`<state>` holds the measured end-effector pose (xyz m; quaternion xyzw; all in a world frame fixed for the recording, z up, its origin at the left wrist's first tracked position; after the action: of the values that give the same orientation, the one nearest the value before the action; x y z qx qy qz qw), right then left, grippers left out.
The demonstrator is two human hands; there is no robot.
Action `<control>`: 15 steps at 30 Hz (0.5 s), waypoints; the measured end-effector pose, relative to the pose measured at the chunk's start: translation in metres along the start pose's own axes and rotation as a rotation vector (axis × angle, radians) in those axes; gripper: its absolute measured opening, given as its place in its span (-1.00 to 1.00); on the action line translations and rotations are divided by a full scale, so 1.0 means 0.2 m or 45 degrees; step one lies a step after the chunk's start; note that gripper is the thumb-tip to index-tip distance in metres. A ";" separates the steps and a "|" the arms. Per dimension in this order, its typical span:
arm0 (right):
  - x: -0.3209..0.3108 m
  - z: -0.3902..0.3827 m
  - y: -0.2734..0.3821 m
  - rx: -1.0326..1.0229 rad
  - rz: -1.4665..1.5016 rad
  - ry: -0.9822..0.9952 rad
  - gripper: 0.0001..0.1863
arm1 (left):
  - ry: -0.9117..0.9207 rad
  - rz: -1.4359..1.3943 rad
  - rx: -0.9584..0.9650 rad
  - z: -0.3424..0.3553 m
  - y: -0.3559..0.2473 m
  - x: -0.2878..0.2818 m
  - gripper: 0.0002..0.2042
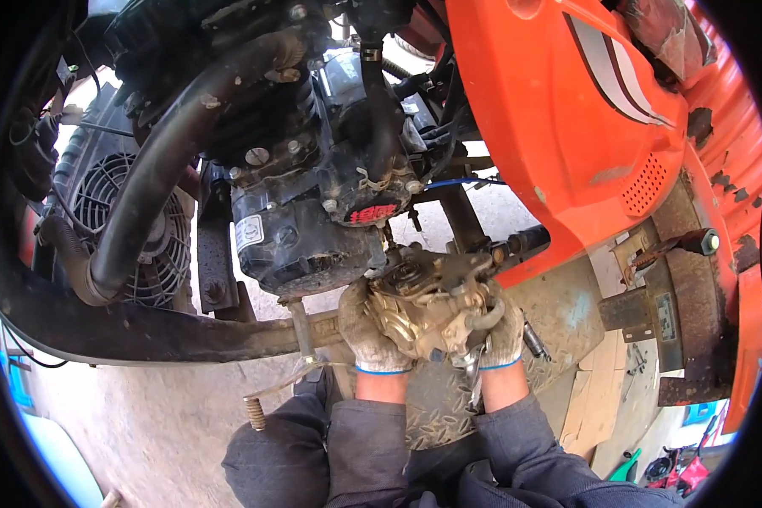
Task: Repairing and adjusting the brake and foot pedal components of a motorized tricycle.
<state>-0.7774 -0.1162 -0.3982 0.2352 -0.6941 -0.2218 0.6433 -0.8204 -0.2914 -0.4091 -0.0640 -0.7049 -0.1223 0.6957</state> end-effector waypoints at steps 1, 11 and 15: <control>0.02 0.01 0.01 0.031 0.040 0.023 -0.58 | 0.072 -0.068 0.043 0.01 0.01 0.02 -0.39; 0.19 0.13 0.11 0.093 -0.104 0.268 -0.61 | -0.083 -0.052 0.233 0.04 0.06 0.10 -0.45; 0.21 0.15 0.18 0.159 -0.285 0.229 -0.62 | -0.017 -0.018 0.238 0.05 0.08 0.10 -0.43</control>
<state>-0.8107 -0.1133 -0.3460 0.3696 -0.6155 -0.2265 0.6582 -0.8256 -0.2760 -0.3880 0.0055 -0.7182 -0.0605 0.6931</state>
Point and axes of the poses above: each hand's wrist, its own z-axis towards the middle knuckle, its own x-axis out of the palm, y = z × x, the point moved 3 cm from there along z, towards the middle knuckle, and after that the axes turned 14 degrees about y, right-handed, at the moved point
